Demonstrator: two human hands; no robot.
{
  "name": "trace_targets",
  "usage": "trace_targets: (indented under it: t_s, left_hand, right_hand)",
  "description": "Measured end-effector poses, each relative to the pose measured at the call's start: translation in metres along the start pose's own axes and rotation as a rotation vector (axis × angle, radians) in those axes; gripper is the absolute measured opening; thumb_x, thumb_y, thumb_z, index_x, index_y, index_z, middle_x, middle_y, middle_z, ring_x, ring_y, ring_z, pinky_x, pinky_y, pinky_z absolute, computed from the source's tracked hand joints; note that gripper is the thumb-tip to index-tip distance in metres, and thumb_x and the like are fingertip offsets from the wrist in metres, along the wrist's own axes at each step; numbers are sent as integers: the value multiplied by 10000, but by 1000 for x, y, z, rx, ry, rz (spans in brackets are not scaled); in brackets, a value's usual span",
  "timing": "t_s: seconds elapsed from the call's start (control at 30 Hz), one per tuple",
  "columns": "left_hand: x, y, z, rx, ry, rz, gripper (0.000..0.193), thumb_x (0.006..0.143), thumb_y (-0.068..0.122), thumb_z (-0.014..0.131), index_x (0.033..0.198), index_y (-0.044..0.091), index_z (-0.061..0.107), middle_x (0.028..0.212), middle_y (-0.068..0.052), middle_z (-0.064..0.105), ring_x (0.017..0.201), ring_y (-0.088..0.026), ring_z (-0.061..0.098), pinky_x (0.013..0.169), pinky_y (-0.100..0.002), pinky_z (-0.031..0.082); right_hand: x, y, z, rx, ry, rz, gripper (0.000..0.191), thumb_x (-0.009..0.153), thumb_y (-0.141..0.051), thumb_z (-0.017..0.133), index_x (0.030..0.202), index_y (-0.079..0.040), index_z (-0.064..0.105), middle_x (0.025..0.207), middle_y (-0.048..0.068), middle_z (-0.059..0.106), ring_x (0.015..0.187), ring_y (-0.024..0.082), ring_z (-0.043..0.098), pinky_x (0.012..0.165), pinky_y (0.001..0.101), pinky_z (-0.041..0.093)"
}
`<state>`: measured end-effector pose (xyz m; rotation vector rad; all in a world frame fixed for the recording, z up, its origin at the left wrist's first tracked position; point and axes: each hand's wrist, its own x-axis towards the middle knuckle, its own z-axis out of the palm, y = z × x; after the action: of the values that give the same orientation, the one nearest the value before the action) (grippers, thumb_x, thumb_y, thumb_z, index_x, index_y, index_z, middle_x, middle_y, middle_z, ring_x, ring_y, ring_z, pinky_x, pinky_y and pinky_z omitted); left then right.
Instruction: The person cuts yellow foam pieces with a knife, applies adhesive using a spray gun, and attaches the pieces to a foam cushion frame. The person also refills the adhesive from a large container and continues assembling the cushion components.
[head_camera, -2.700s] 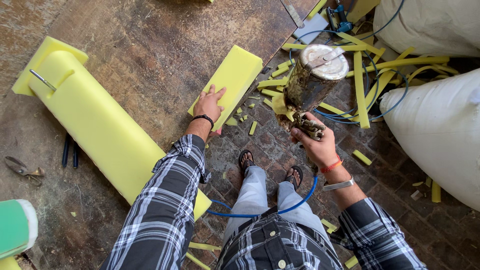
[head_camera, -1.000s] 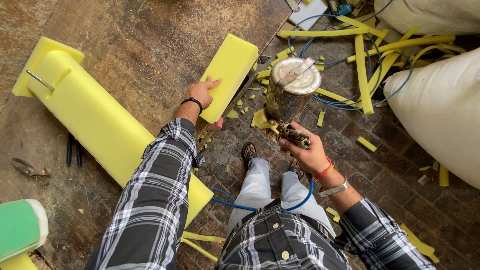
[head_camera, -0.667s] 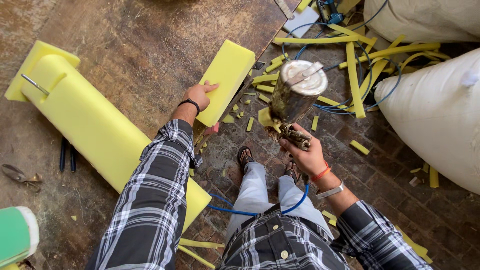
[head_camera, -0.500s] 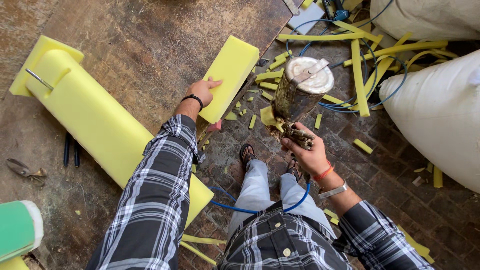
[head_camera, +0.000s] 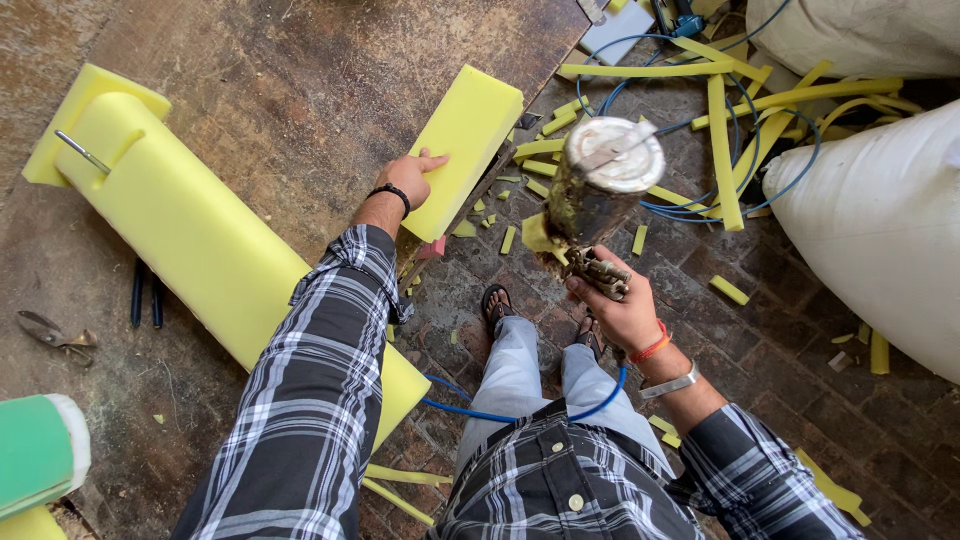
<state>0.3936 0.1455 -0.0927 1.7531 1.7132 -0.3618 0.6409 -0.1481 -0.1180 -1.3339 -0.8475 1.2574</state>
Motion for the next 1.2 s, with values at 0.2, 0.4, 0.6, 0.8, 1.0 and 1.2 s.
trace_targets:
  t_s: [0.2,0.4,0.6,0.8,1.0,1.2]
  left_hand:
    - [6,-3,2,6,13,53,595,1024,14,423,1398,448,585,1548,-4,479,1341,-251,554,1132,-385,447]
    - [15,-10,6,29,55,116,586,1017,31,431,1403,443,587,1552,-5,484,1350,-272,550,1151,-381,433]
    - [26,-17,10,59,117,227,684,922,-43,432,1413,409,578,1576,-30,427,1376,-303,500,1150,-397,397]
    - [10,-8,-5,-201,178,132,682,885,-99,453,1426,293,593,1608,-32,425,1100,-407,612,937,-479,512]
    - [-52,42,-18,-782,496,201,443,942,-11,564,1339,146,682,1303,-62,719,1077,-121,670,930,-273,547]
    - [-223,46,15,-774,299,327,581,888,-17,556,1443,79,414,1410,-113,575,1258,-231,630,993,-332,565]
  right_hand:
    - [1,-6,1,14,22,-33,420,916,-53,746,1309,12,613,1066,50,745,902,97,705,778,281,621]
    - [19,-11,-7,53,139,-141,394,941,-45,739,1308,22,609,1045,37,724,878,96,687,774,268,590]
    - [29,-17,-21,34,218,-232,309,1000,-67,737,1272,36,631,1056,30,722,921,92,676,811,245,561]
    - [17,-32,-21,-28,300,-195,540,931,-114,759,1414,35,568,1170,32,719,1017,73,637,891,217,522]
    - [18,-80,12,-137,232,-264,590,921,-128,756,1446,33,540,1234,56,723,1062,71,638,923,220,513]
    - [34,-143,86,-172,-14,-319,572,950,-96,703,1483,11,522,1182,54,752,1039,85,661,912,234,523]
